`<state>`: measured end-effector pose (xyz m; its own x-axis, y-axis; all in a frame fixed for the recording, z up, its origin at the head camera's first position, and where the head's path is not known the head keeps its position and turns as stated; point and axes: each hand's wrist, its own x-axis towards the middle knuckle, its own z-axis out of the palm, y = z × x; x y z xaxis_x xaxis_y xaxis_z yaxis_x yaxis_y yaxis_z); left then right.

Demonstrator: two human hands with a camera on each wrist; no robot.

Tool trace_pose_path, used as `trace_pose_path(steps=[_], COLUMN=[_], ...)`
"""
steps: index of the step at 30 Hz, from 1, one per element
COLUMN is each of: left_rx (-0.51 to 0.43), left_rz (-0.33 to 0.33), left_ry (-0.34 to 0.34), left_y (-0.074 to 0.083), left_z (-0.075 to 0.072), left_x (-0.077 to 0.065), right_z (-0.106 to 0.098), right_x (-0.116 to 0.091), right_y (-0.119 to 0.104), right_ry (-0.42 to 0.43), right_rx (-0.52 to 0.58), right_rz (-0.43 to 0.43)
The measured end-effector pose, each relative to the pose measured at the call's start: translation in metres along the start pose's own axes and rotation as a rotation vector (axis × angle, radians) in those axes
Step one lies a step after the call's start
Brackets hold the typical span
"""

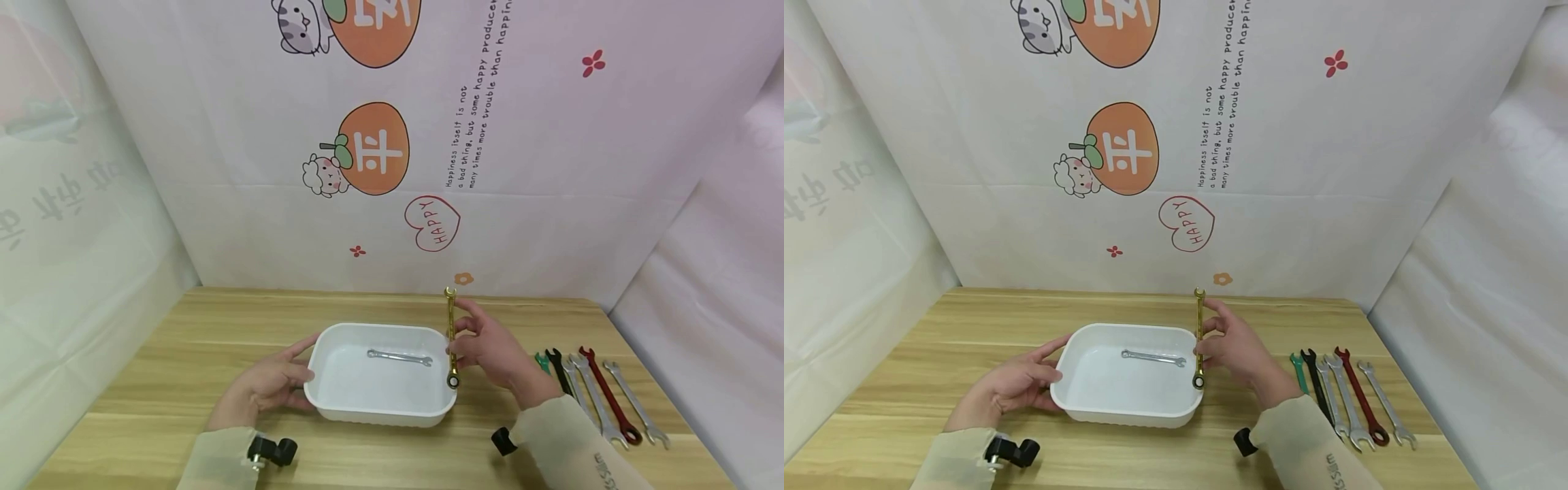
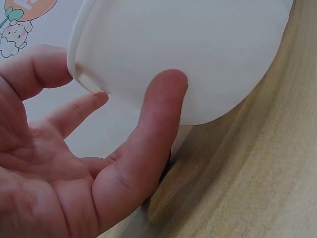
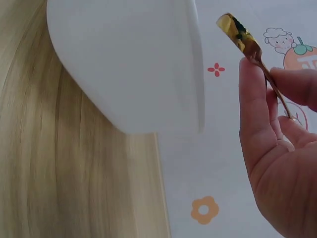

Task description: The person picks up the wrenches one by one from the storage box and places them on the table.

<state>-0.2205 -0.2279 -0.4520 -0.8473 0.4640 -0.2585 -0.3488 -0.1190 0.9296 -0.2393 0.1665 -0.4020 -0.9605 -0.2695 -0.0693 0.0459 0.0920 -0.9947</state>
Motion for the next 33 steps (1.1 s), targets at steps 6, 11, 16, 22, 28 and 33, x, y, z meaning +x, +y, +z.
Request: trace_pose_path(steps=[6, 11, 16, 22, 28, 33], left_rx=[0.004, 0.002, 0.001, 0.008, 0.013, 0.014], left_rz=[-0.001, -0.002, -0.003, -0.003, -0.007, -0.006], left_ry=[0.004, 0.006, 0.008, -0.002, -0.001, -0.008], left_y=[0.000, -0.001, 0.000, 0.001, 0.001, 0.000], left_z=[0.001, 0.001, 0.001, 0.001, 0.001, 0.001], left_x=[0.000, 0.000, 0.000, 0.000, 0.000, -0.001], right_z=[-0.021, -0.050, -0.075, -0.095, -0.109, -0.109], right_x=[-0.003, -0.007, -0.013, -0.028, -0.042, -0.047], right_y=[0.001, 0.004, 0.011, 0.027, 0.042, 0.053], right_ry=[0.051, 0.056, 0.058, 0.074, 0.088, 0.124], right_rx=[-0.011, -0.003, -0.023, -0.155, -0.228, -0.263], right_rz=[0.035, 0.045, 0.085, 0.154, 0.195, 0.239])
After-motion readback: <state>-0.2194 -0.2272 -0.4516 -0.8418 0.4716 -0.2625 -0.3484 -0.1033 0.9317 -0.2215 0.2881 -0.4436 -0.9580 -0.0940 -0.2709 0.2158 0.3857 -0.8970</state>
